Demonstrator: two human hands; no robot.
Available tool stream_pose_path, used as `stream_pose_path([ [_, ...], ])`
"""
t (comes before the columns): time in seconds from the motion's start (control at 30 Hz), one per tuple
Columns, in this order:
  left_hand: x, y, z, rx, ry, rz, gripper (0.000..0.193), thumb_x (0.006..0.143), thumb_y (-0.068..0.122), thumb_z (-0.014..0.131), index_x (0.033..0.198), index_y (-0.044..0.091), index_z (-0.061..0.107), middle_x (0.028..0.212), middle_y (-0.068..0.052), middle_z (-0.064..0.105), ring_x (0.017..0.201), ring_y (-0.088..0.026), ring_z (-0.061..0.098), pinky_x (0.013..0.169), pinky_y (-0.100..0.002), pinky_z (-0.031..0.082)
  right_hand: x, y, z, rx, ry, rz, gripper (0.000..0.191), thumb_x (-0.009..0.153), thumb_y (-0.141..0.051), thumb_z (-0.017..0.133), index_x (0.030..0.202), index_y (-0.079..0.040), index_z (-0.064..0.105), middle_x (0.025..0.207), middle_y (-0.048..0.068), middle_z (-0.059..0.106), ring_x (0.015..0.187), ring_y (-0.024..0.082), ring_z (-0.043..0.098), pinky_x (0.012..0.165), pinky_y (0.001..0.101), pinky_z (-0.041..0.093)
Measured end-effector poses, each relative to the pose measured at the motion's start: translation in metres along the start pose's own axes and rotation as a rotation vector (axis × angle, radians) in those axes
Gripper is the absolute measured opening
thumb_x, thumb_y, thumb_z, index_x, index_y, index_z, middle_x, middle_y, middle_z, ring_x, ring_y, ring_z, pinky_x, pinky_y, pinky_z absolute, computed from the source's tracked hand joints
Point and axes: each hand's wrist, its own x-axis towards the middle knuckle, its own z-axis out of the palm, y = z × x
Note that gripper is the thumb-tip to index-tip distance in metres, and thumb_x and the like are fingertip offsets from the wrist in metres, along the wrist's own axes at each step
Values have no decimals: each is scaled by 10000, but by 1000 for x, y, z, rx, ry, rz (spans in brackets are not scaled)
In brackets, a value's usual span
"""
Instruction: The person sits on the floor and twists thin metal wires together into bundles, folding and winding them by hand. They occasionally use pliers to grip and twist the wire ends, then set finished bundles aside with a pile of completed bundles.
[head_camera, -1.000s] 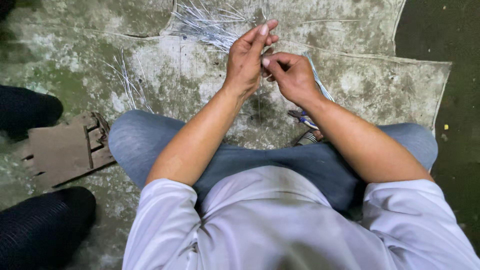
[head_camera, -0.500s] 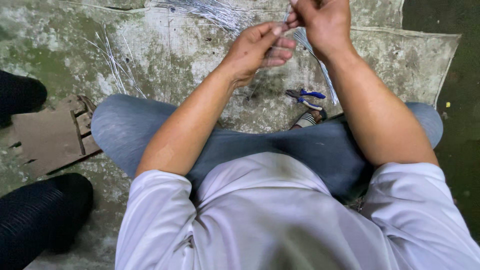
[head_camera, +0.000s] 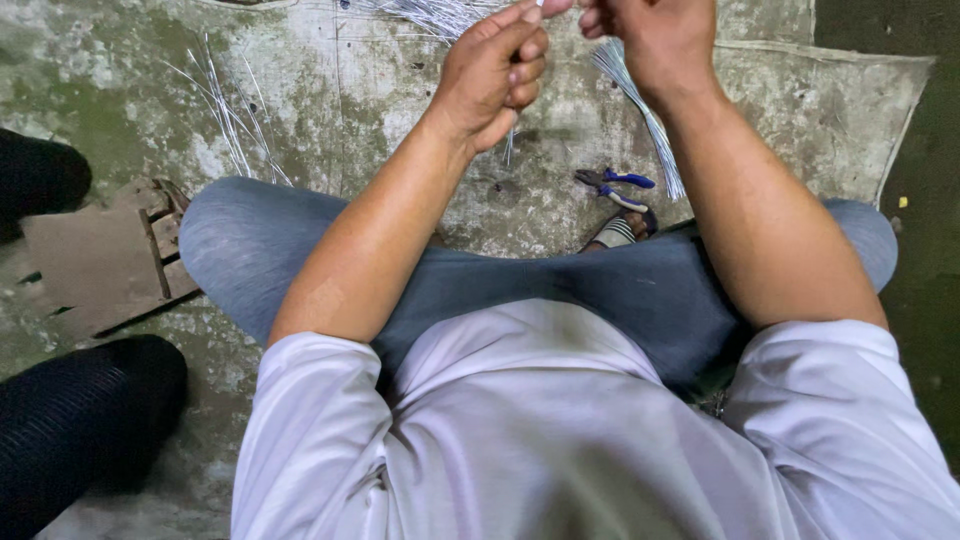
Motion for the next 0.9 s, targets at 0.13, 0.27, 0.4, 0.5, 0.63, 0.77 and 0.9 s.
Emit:
stream_pose_path([
  [0.13, 6, 11, -17, -180, 109, 108, 143, 1071, 133, 595, 948, 71, 555, 801, -19, 529, 594, -61, 402, 484, -227, 288, -39, -31, 33, -183, -280, -238, 273, 1065, -120, 803, 1250, 12, 652, 1108, 100, 733, 994, 183, 740, 923, 329, 642],
  [0.27, 7, 14, -21, -221, 109, 177, 189, 1075, 111, 592, 906, 57, 530, 826, -33, 539, 614, -71, 410, 508, -247, 286, -64, -54, 55, -489, -428, -525, 527, 905, -224, 930, 1257, 4, 611, 1162, 142, 720, 1005, 240, 744, 891, 337, 623],
  [0.4, 4, 12, -18, -230, 96, 174, 182, 1072, 115, 586, 908, 65, 528, 828, -31, 543, 604, -68, 406, 505, -246, 291, -68, -60, 67, -666, -335, -667, 459, 917, -220, 947, 1179, -24, 626, 1126, 124, 728, 993, 259, 758, 848, 333, 618],
  [0.5, 3, 13, -17, -212, 75, 189, 168, 1090, 120, 576, 936, 67, 533, 836, -26, 542, 614, -67, 404, 517, -244, 293, -66, -57, 68, -687, -333, -693, 430, 916, -205, 944, 1161, -26, 639, 1090, 121, 736, 976, 259, 760, 820, 334, 617],
  [0.63, 2, 11, -14, -195, 94, 181, 151, 1108, 145, 554, 979, 65, 549, 833, -26, 547, 612, -70, 403, 522, -242, 301, -66, -53, 67, -670, -342, -686, 384, 933, -182, 921, 1164, -37, 651, 1094, 116, 745, 987, 247, 764, 831, 328, 623],
  [0.77, 1, 8, -10, -188, 102, 186, 122, 1098, 141, 551, 1011, 56, 564, 826, -23, 549, 605, -67, 399, 516, -240, 302, -67, -52, 65, -705, -330, -683, 341, 937, -163, 913, 1130, -38, 661, 1070, 115, 743, 967, 251, 759, 801, 337, 612],
  [0.9, 0, 5, -7, -172, 100, 181, 137, 1100, 171, 555, 1035, 52, 570, 815, -15, 533, 608, -67, 397, 515, -232, 302, -68, -52, 64, -705, -315, -689, 325, 937, -155, 911, 1114, -39, 664, 1054, 108, 745, 948, 252, 757, 766, 342, 600],
])
